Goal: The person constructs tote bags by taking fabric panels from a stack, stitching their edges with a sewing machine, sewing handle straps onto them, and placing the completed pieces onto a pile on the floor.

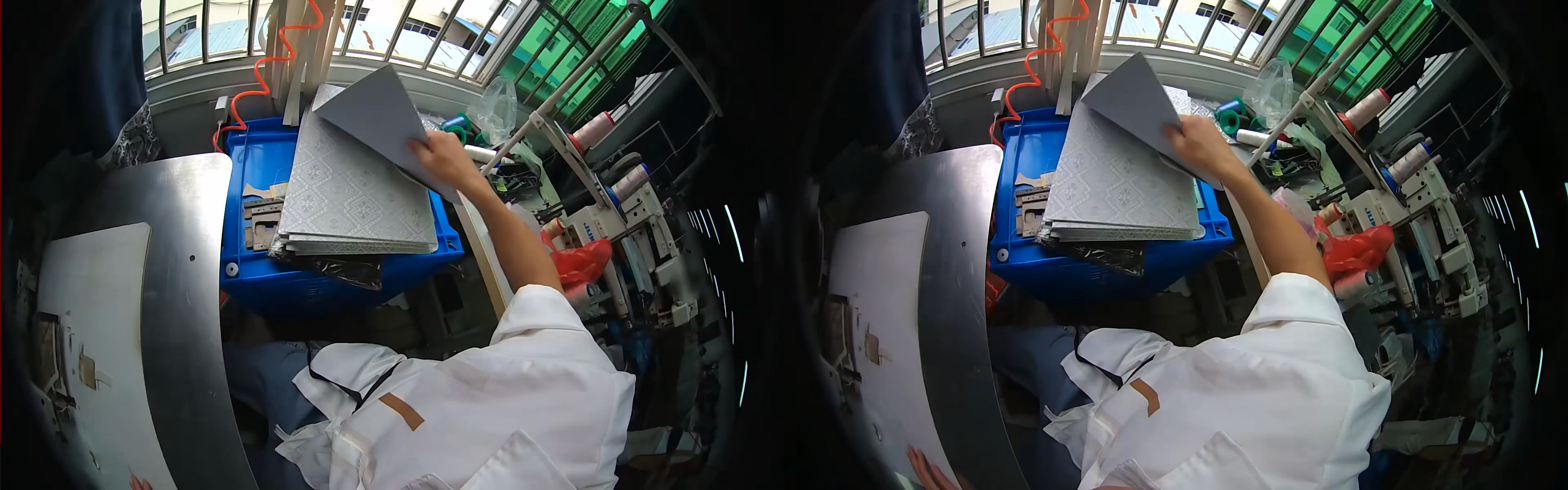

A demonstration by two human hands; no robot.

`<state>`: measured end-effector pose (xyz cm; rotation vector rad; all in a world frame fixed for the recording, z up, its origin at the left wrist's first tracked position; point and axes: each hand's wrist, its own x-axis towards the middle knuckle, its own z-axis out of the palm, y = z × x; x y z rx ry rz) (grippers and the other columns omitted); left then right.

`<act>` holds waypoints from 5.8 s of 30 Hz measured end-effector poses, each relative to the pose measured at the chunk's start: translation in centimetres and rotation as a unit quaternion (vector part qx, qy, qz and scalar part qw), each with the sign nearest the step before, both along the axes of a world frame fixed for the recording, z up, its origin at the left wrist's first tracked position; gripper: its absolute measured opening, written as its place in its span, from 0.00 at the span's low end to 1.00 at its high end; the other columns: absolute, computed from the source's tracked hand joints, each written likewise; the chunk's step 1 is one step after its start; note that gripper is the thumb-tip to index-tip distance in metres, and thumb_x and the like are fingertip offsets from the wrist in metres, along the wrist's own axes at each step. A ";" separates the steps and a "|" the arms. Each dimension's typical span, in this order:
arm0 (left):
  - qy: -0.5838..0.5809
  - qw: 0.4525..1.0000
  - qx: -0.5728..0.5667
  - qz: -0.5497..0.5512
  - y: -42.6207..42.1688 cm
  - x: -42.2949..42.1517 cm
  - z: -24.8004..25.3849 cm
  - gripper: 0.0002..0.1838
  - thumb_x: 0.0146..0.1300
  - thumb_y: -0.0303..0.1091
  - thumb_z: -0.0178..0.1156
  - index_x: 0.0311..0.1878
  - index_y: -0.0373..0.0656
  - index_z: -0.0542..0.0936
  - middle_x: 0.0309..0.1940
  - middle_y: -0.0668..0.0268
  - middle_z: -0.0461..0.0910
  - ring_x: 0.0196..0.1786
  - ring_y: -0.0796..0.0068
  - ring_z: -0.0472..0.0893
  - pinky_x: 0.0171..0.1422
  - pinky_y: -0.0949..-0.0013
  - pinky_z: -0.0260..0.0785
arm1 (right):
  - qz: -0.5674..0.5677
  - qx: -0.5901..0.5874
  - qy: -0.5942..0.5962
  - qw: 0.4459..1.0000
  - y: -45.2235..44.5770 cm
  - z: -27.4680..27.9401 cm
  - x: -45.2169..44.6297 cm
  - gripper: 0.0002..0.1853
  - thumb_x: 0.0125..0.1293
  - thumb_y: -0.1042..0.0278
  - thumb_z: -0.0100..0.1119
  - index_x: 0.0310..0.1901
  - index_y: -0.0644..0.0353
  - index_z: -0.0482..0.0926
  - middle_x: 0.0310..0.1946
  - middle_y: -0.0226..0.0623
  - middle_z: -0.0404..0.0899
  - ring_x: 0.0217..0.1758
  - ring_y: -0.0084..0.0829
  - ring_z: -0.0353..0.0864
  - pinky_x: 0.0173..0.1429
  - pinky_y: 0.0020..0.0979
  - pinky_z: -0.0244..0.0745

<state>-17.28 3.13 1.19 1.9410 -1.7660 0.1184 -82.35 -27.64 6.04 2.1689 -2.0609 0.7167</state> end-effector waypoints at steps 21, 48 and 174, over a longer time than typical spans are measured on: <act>0.608 0.793 -0.016 0.046 0.8 0.7 2.9 0.24 0.76 0.45 0.55 0.60 0.31 0.78 0.53 0.46 0.82 0.55 0.52 0.83 0.60 0.58 0.77 | 0.674 0.074 0.126 0.724 9.6 -0.6 44.1 0.10 0.55 0.62 0.66 0.36 0.56 0.89 0.34 0.42 0.88 0.40 0.44 0.89 0.39 0.43 0.81; 0.311 0.930 0.021 0.194 5.3 -1.4 11.7 0.21 0.60 0.26 0.71 0.56 0.32 0.80 0.46 0.64 0.84 0.48 0.73 0.81 0.55 0.68 0.74 | 0.749 -0.054 0.114 0.651 3.1 11.0 50.2 0.15 0.58 0.65 0.71 0.48 0.54 0.87 0.44 0.42 0.86 0.48 0.42 0.87 0.52 0.40 0.82; 0.154 0.958 0.063 0.235 -5.5 18.3 -0.9 0.34 0.64 0.48 0.68 0.72 0.55 0.71 0.73 0.66 0.70 0.80 0.51 0.57 0.84 0.52 0.48 | 0.441 0.226 -0.268 0.826 -18.9 -6.8 62.7 0.21 0.74 0.58 0.59 0.59 0.64 0.80 0.26 0.31 0.80 0.28 0.16 0.73 0.35 0.22 0.69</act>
